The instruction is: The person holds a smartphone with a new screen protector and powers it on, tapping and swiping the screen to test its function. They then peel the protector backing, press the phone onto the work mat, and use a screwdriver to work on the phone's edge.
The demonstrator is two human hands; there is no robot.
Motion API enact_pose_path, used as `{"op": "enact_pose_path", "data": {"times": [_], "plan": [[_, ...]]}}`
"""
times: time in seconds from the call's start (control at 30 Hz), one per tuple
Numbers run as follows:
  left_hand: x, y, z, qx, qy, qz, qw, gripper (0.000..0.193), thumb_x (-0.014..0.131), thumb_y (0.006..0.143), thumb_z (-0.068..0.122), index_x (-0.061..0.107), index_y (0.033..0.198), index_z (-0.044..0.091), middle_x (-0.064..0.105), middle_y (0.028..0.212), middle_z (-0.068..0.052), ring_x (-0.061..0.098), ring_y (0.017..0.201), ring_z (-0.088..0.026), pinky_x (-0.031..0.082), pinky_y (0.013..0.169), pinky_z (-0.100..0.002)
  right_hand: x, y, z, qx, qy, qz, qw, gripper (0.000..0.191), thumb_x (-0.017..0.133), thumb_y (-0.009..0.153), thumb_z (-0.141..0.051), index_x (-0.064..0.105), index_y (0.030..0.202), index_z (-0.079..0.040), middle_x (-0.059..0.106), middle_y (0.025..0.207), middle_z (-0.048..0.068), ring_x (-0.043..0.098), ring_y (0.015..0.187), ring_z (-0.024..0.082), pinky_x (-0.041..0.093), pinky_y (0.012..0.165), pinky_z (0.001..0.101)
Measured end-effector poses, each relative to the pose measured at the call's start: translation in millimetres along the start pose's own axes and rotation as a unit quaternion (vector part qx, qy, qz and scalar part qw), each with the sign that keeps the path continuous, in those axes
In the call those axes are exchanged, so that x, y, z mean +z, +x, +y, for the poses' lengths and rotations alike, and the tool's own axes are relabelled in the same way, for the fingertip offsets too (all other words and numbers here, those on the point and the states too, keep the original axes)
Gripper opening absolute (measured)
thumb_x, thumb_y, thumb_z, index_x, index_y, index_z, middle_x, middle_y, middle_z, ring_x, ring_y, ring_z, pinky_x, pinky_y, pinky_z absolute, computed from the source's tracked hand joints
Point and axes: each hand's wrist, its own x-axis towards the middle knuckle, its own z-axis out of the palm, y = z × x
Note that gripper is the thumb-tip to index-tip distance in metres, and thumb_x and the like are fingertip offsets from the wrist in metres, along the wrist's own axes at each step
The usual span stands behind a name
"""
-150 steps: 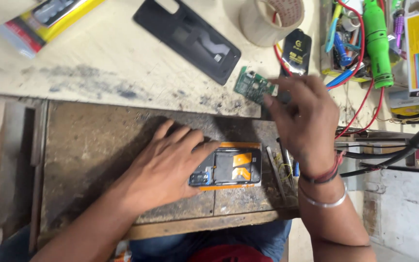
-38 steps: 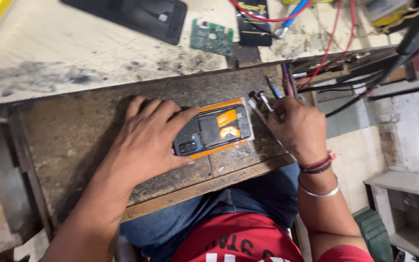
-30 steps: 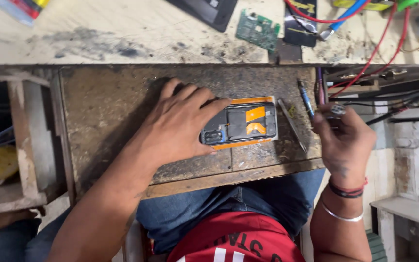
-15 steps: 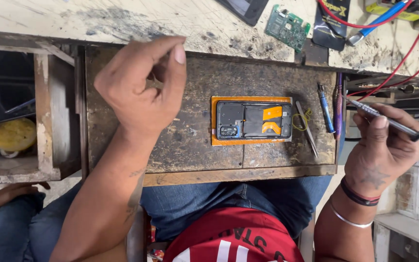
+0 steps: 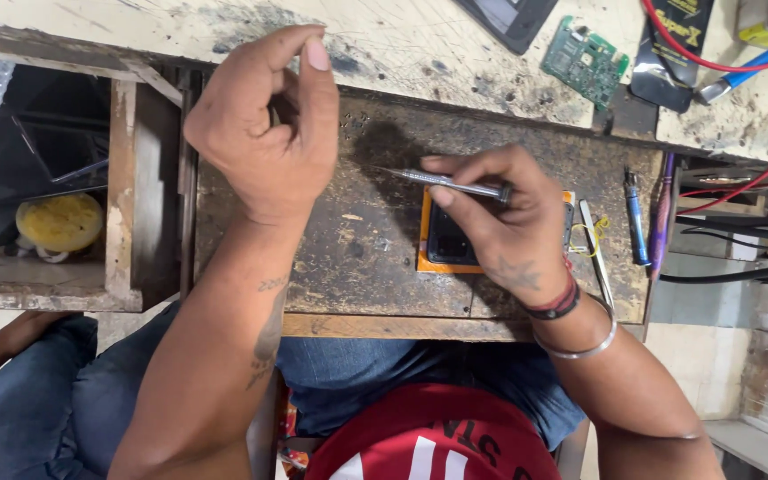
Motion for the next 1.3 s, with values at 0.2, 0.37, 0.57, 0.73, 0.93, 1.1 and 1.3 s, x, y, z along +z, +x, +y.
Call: {"op": "enact_pose_path", "data": {"times": [0.2, 0.37, 0.57, 0.73, 0.93, 1.1, 1.3], "plan": [[-1, 0, 4, -0.013, -0.039, -0.014, 0.999, 0.006, 0.072, 0.110, 0.005, 0.073, 0.116, 0.005, 0.070, 0.087, -0.003, 0.064, 0.062, -0.005, 0.042, 0.051, -0.021, 17, 9, 6, 0.039, -0.018, -0.015, 0.999, 0.018, 0.074, 0.099, 0.003, 0.057, 0.103, -0.002, 0.076, 0.115, 0.015, 0.073, 0.119, 0.022, 0.060, 0.101, 0.0321], [-3, 3, 6, -0.006, -0.022, -0.017, 1.000, 0.006, 0.074, 0.108, 0.004, 0.072, 0.114, 0.005, 0.072, 0.090, -0.004, 0.066, 0.062, -0.005, 0.045, 0.052, -0.021, 20, 11, 10, 0.019, -0.046, -0.001, 0.999, 0.018, 0.075, 0.099, 0.003, 0.058, 0.104, -0.002, 0.076, 0.115, 0.014, 0.073, 0.119, 0.021, 0.060, 0.101, 0.0316], [-1, 4, 6, 0.002, -0.002, -0.022, 1.000, 0.005, 0.075, 0.106, 0.005, 0.073, 0.110, 0.006, 0.072, 0.088, -0.002, 0.065, 0.060, -0.006, 0.044, 0.051, -0.022, 15, 4, 9, 0.034, -0.020, 0.021, 0.999, 0.021, 0.074, 0.100, 0.003, 0.055, 0.108, -0.003, 0.074, 0.115, 0.014, 0.072, 0.120, 0.022, 0.059, 0.102, 0.0315], [1, 3, 3, 0.019, -0.002, -0.033, 0.999, 0.005, 0.075, 0.104, 0.003, 0.074, 0.108, 0.005, 0.073, 0.085, -0.003, 0.064, 0.062, -0.007, 0.043, 0.049, -0.021, 6, -2, 8, 0.040, -0.019, 0.050, 0.998, 0.023, 0.074, 0.101, 0.004, 0.054, 0.109, -0.003, 0.074, 0.112, 0.015, 0.072, 0.120, 0.023, 0.059, 0.101, 0.0309], [2, 0, 8, 0.031, 0.026, -0.065, 0.997, 0.004, 0.075, 0.107, 0.006, 0.076, 0.110, 0.005, 0.072, 0.082, -0.003, 0.065, 0.062, -0.007, 0.043, 0.050, -0.022, -26, -21, -5, -0.007, -0.002, 0.164, 0.986, 0.034, 0.071, 0.106, 0.000, 0.046, 0.129, -0.004, 0.065, 0.110, 0.008, 0.072, 0.110, 0.019, 0.059, 0.101, 0.0302], [7, 0, 4, 0.039, 0.053, -0.078, 0.995, 0.006, 0.073, 0.112, 0.011, 0.077, 0.111, 0.007, 0.069, 0.078, 0.000, 0.064, 0.061, -0.008, 0.040, 0.050, -0.022, -77, -49, -14, -0.054, -0.135, 0.259, 0.955, 0.045, 0.061, 0.113, -0.011, 0.035, 0.149, -0.006, 0.063, 0.099, 0.001, 0.068, 0.085, 0.010, 0.055, 0.081, 0.0229], [10, 0, 8, 0.066, 0.067, -0.067, 0.993, 0.008, 0.073, 0.111, 0.012, 0.076, 0.108, 0.005, 0.069, 0.079, -0.003, 0.065, 0.067, -0.012, 0.040, 0.051, -0.023, -140, -69, -11, 0.006, -0.439, 0.225, 0.870, 0.024, 0.070, 0.119, -0.009, 0.059, 0.139, -0.008, 0.068, 0.101, 0.009, 0.069, 0.075, 0.018, 0.053, 0.066, 0.0276]]}}
